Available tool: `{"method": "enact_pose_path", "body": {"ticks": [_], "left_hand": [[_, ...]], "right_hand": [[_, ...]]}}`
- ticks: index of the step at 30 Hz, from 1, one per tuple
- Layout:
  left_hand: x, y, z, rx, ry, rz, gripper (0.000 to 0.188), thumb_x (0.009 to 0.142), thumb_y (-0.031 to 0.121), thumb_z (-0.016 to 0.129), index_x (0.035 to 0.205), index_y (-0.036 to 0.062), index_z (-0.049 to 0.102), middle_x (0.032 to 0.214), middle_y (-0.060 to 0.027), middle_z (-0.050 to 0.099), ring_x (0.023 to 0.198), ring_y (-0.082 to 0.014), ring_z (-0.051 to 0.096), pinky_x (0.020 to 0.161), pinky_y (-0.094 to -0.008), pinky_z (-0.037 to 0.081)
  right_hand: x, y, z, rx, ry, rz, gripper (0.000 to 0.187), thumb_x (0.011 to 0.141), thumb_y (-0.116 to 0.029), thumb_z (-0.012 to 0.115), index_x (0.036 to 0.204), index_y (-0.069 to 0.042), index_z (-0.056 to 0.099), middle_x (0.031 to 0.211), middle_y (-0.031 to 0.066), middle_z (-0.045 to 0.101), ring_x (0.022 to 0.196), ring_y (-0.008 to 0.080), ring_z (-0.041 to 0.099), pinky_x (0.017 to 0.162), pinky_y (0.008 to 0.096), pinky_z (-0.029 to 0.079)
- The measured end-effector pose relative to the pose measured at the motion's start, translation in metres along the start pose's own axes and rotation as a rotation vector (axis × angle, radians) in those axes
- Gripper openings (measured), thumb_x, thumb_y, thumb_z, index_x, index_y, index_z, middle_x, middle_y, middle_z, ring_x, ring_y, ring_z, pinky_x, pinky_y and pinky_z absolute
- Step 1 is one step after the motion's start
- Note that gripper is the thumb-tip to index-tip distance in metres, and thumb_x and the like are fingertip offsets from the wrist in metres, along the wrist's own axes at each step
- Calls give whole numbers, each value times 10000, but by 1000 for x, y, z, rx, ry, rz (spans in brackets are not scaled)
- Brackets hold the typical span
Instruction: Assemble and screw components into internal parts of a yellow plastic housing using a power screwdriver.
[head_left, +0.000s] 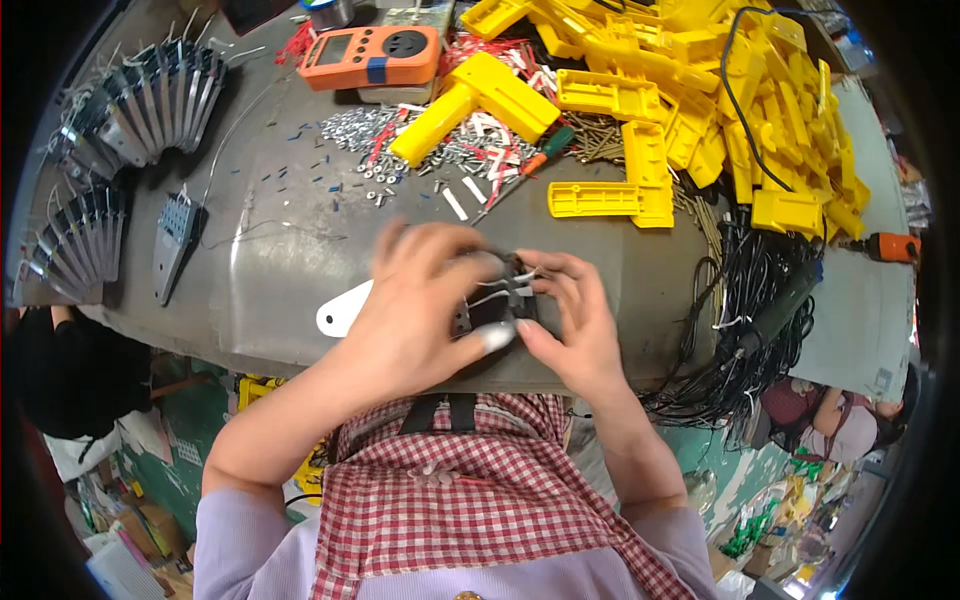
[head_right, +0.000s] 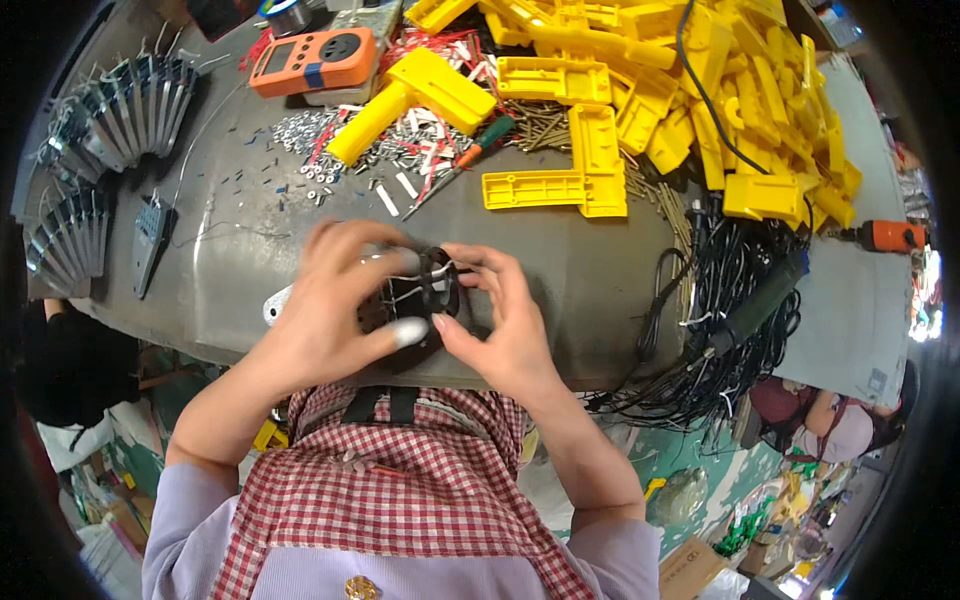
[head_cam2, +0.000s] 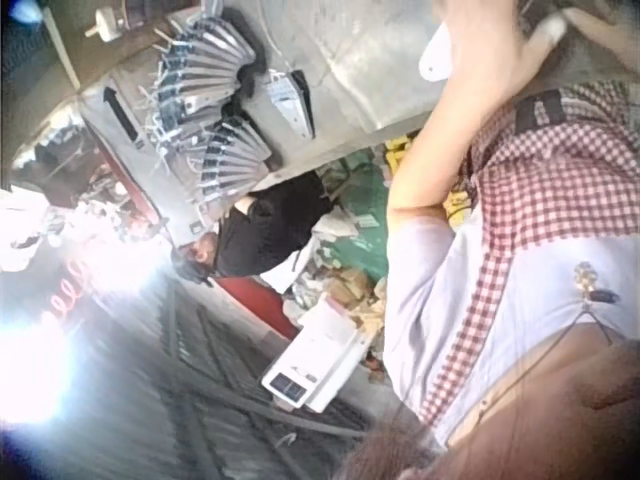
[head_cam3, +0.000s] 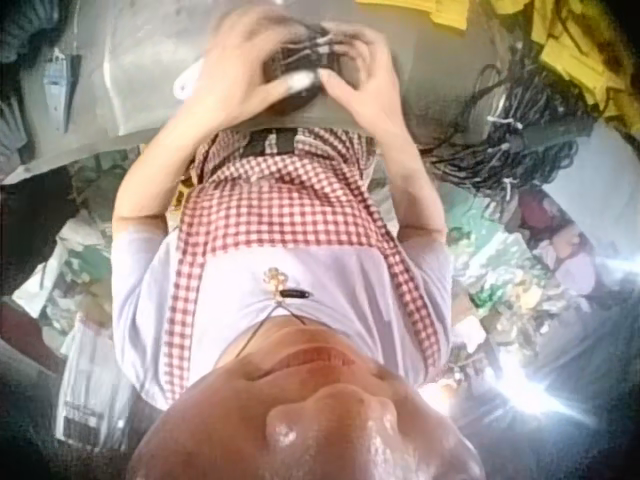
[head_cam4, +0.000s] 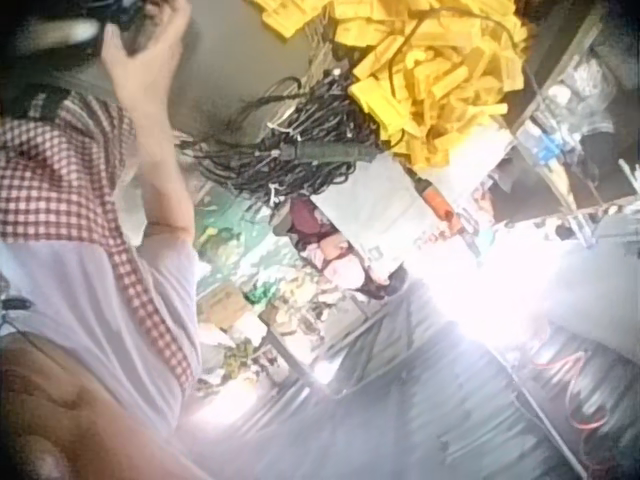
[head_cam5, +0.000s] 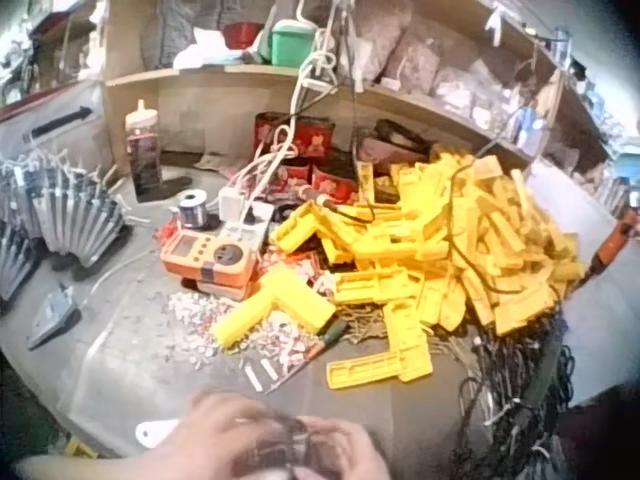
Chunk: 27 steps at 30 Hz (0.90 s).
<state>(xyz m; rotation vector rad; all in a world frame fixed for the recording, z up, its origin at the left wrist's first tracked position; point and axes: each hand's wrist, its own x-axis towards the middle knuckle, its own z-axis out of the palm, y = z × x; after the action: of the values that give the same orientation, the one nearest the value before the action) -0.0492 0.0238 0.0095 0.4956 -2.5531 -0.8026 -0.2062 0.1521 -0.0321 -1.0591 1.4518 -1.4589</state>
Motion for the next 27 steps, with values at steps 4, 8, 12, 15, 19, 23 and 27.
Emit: {"method": "enact_pose_path", "body": {"ticks": [4,8,12,15,19,23,27], "left_hand": [[-20,-8,16,167,-116,15,648,634,210,757,1202,89,467,1225,-111,465,1126,-313,464,952,-483,339],[-21,-6,29,212,-144,95,678,560,176,768,1167,70,485,1267,-130,460,1126,-335,456,948,-490,346],[-10,-3,19,159,-208,73,693,591,290,781,1170,59,476,1310,-156,420,1183,-362,419,984,-492,320],[-12,-15,15,-401,39,-58,888,686,350,779,1370,14,321,1405,-210,315,1274,-355,367,1043,-479,304],[-8,-9,-4,-1172,-109,-450,539,778,134,736,1219,-5,461,1125,-112,593,1012,-213,596,886,-344,472],[-9,-23,-9,-1186,152,-518,431,806,176,712,1137,7,495,984,-112,638,730,-185,640,619,-294,525],[-24,-38,-9,-1171,292,-476,399,866,220,650,1160,31,458,1082,-105,599,878,-194,629,615,-295,509]], "right_hand": [[6,-8,17,-216,-181,138,892,732,-109,749,1435,-82,201,1139,181,607,1049,238,589,892,383,456],[50,-31,-38,-840,71,-241,529,786,-37,655,1283,-56,474,985,169,629,906,362,600,796,393,489],[63,-14,-71,-1477,114,-422,422,779,9,617,1187,-46,526,1043,163,589,933,359,566,802,402,477],[30,-47,-41,-579,104,-509,368,789,51,590,1142,-36,526,1154,152,551,1075,296,537,915,374,425],[17,-43,-28,-25,-241,-379,422,778,37,651,1170,-42,518,1260,189,521,1118,264,539,928,379,428],[49,-17,-126,-1165,283,-245,134,772,-13,586,903,-14,615,925,164,584,864,350,565,767,404,471],[63,-1,-150,-1400,258,-306,95,769,-50,572,857,-19,592,896,128,572,882,322,569,757,407,479]]}}
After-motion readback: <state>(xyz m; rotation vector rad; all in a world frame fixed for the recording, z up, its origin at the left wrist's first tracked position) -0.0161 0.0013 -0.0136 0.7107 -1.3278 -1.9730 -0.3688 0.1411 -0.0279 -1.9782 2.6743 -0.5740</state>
